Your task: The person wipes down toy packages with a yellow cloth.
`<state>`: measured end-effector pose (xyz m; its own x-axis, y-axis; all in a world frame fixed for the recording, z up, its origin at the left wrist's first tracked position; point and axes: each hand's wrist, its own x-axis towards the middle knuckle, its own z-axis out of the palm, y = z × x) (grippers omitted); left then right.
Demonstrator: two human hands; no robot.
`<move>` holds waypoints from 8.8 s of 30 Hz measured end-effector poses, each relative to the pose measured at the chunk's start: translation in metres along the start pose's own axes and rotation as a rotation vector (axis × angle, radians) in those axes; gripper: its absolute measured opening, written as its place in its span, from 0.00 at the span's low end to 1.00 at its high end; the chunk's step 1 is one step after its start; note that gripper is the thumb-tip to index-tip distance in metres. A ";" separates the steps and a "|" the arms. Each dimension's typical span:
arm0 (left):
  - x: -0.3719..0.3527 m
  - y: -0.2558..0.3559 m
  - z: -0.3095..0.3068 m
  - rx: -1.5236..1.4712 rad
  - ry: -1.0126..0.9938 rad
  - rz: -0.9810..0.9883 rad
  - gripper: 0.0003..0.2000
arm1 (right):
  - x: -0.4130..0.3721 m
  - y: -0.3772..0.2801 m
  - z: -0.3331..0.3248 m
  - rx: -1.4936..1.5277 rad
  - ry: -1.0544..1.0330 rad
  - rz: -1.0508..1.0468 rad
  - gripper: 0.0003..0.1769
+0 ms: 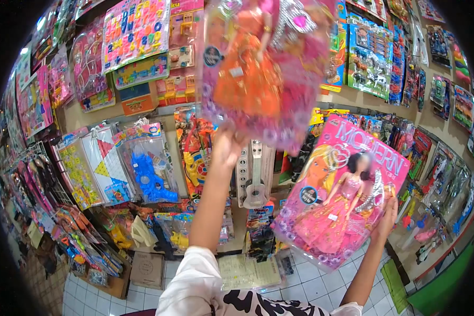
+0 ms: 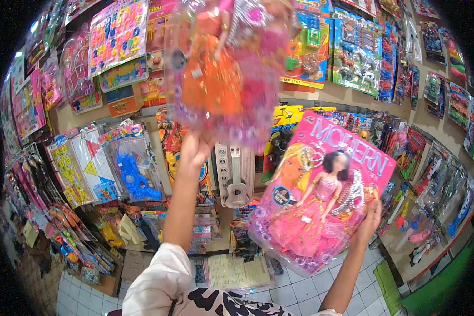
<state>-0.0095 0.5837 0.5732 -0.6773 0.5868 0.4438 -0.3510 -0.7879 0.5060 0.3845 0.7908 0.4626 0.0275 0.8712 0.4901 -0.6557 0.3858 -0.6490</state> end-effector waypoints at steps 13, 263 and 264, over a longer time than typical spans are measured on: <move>-0.195 -0.006 -0.106 0.072 0.140 0.260 0.13 | 0.003 -0.004 0.008 -0.054 -0.099 -0.030 0.12; -0.530 0.179 -0.634 1.315 0.305 -0.523 0.19 | -0.739 0.240 0.019 -0.525 -0.096 0.878 0.37; -0.550 0.178 -0.651 1.285 0.307 -0.467 0.17 | -0.748 0.231 0.033 -0.534 -0.118 0.904 0.38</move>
<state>-0.1207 -0.0013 -0.0624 -0.8347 0.5489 -0.0441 0.1364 0.2837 0.9492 0.1878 0.2178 -0.0347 -0.3975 0.8775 -0.2683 0.0223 -0.2831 -0.9588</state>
